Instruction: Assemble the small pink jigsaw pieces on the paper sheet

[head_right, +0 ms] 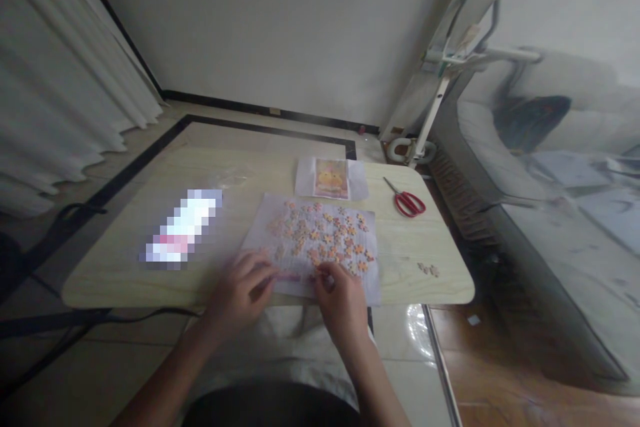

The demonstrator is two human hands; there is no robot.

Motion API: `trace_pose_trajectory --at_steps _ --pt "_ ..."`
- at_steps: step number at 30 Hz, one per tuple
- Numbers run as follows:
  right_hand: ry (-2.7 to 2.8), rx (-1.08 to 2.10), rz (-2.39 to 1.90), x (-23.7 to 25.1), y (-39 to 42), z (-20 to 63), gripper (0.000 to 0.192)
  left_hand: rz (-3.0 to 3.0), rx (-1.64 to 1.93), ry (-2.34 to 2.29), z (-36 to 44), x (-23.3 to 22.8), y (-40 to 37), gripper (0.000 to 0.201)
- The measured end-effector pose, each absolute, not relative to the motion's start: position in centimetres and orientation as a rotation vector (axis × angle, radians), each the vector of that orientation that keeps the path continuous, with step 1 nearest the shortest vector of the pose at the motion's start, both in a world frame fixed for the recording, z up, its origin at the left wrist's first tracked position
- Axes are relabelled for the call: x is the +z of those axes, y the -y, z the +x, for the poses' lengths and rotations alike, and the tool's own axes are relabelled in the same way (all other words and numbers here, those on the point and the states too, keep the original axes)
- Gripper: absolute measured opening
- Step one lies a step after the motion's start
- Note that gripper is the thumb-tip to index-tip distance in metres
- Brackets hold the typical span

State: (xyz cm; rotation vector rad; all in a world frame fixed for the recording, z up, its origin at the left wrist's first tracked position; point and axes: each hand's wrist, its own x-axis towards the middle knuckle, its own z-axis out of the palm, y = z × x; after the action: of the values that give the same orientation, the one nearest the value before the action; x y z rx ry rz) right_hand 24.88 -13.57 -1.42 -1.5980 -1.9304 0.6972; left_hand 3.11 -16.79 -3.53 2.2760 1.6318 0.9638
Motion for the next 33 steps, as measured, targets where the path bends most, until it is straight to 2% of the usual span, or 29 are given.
trace_pose_trajectory --at_steps 5,15,23,33 --pt "2.001 0.559 -1.617 -1.1 13.7 25.5 0.018 2.301 0.959 -1.633 3.1 -3.3 16.7 0.018" --pt "2.129 0.499 -1.581 -1.2 13.8 28.6 0.026 2.392 0.933 -1.666 2.8 -3.7 16.4 0.013" --pt "2.161 0.610 -1.542 -1.6 13.8 27.9 0.020 2.357 0.823 -1.467 7.9 -0.5 18.1 0.020" --pt "2.172 0.511 -1.542 -2.4 14.0 27.8 0.020 2.343 0.766 -1.496 10.9 -2.5 18.9 0.033"
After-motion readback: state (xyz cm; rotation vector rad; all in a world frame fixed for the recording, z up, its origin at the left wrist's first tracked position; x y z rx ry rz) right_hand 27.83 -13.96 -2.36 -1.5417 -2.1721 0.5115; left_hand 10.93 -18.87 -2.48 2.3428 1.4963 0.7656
